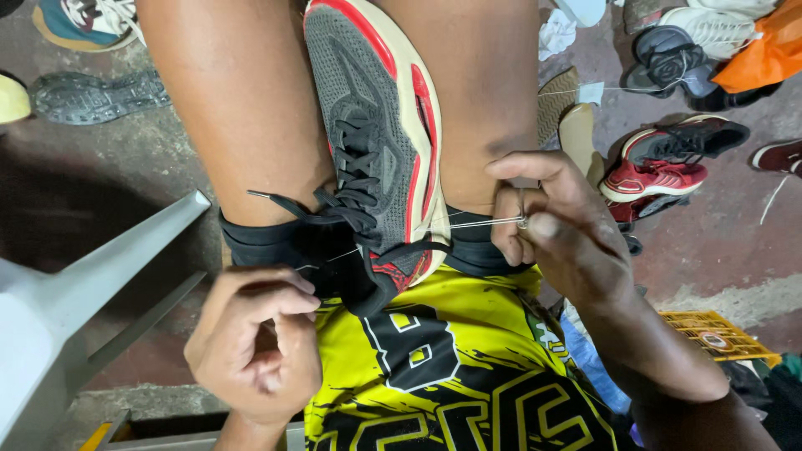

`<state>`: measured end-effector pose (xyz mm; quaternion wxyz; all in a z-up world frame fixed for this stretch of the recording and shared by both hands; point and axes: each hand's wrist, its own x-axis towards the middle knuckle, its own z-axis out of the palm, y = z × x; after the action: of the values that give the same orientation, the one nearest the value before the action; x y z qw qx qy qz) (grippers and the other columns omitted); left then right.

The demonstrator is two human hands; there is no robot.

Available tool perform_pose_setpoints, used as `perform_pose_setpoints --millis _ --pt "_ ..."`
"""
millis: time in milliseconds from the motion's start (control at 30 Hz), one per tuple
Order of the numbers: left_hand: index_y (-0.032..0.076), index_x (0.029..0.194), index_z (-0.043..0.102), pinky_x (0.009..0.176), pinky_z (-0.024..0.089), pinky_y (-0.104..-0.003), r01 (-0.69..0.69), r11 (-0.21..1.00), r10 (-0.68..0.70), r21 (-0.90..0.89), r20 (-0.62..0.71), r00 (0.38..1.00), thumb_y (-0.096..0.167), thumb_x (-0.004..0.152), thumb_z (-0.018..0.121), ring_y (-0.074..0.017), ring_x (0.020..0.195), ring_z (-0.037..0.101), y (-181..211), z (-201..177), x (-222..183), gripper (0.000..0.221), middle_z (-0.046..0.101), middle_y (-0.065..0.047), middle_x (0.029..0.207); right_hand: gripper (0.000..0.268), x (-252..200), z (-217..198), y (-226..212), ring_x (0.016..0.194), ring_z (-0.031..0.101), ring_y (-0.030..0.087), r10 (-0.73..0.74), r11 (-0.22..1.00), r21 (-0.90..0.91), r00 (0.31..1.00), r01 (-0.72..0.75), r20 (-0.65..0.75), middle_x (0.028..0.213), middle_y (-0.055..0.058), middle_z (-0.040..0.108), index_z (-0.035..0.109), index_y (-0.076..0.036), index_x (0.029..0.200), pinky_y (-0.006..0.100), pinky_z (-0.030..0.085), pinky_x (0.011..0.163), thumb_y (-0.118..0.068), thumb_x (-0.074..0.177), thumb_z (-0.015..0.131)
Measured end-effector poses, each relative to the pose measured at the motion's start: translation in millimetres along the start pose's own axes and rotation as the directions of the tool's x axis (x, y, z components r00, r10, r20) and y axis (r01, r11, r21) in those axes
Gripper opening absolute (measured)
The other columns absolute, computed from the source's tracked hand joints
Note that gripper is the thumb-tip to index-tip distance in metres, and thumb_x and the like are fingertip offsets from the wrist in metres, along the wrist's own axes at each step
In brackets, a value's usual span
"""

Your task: The person sews the sole of a sneaker by hand, pulling a white thread through the material with a needle while holding the shoe on their lap and receiving assistance from another person to tension the thread.

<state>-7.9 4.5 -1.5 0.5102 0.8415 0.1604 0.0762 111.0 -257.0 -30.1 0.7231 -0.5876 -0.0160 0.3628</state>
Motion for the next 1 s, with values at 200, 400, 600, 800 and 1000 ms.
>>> perform_pose_setpoints --millis 200,400,600,800,1000 --pt "-0.001 0.108 0.071 0.064 0.053 -0.03 0.025 0.991 -0.04 0.129 0.117 0.992 0.001 0.085 0.067 -0.0247 0.074 0.068 -13.2 22.2 -6.6 0.023 0.071 -0.016 0.104 0.061 0.0 22.1 4.1 0.079 0.045 0.007 0.082 0.971 -0.232 0.989 -0.053 0.12 0.09 0.0 0.049 0.037 0.001 0.15 0.021 0.036 0.073 -0.007 0.096 0.065" --pt "0.005 0.082 0.061 0.053 0.043 -0.032 0.031 0.991 -0.044 0.133 0.095 0.995 0.013 0.09 0.078 -0.0181 0.055 0.054 -24.9 29.7 -10.3 0.02 0.056 -0.005 0.07 0.087 10.9 49.7 35.8 0.068 0.036 0.002 -0.005 0.907 -0.421 0.999 0.02 0.037 0.077 -0.009 0.039 0.037 -0.005 0.148 0.018 0.03 0.061 -0.001 0.078 0.088" --pt "0.012 0.064 0.032 0.055 0.019 -0.026 0.389 0.907 -0.407 -0.162 -0.091 0.909 0.009 0.099 0.072 -0.0021 0.062 0.024 -91.4 -6.2 -61.6 0.053 0.029 0.01 0.064 0.082 16.1 58.3 49.1 0.064 0.03 0.001 -0.049 0.891 -0.453 0.998 0.025 -0.043 0.075 -0.009 0.035 0.043 -0.005 0.142 0.018 0.027 0.058 0.001 0.076 0.092" --pt "0.006 0.075 0.042 0.06 0.027 -0.026 0.534 0.83 -0.557 -0.16 -0.234 0.797 0.007 0.1 0.071 -0.0076 0.068 0.034 -113.0 -26.6 -58.8 0.038 0.04 0.002 0.072 0.081 16.8 56.4 47.3 0.065 0.029 0.003 -0.029 0.903 -0.429 1.0 0.026 -0.001 0.074 -0.009 0.031 0.041 -0.004 0.145 0.019 0.027 0.059 0.004 0.08 0.089" --pt "0.002 0.115 0.066 0.094 0.056 -0.038 -0.073 0.977 0.082 0.199 -0.04 0.996 -0.002 0.093 0.067 -0.0314 0.105 0.07 -26.0 7.7 -18.1 0.022 0.069 -0.017 0.116 0.091 14.2 53.9 12.7 0.062 0.04 0.005 0.066 0.742 -0.67 0.996 -0.006 0.065 0.071 -0.004 0.044 0.027 -0.004 0.155 0.019 0.038 0.057 -0.009 0.083 0.083"
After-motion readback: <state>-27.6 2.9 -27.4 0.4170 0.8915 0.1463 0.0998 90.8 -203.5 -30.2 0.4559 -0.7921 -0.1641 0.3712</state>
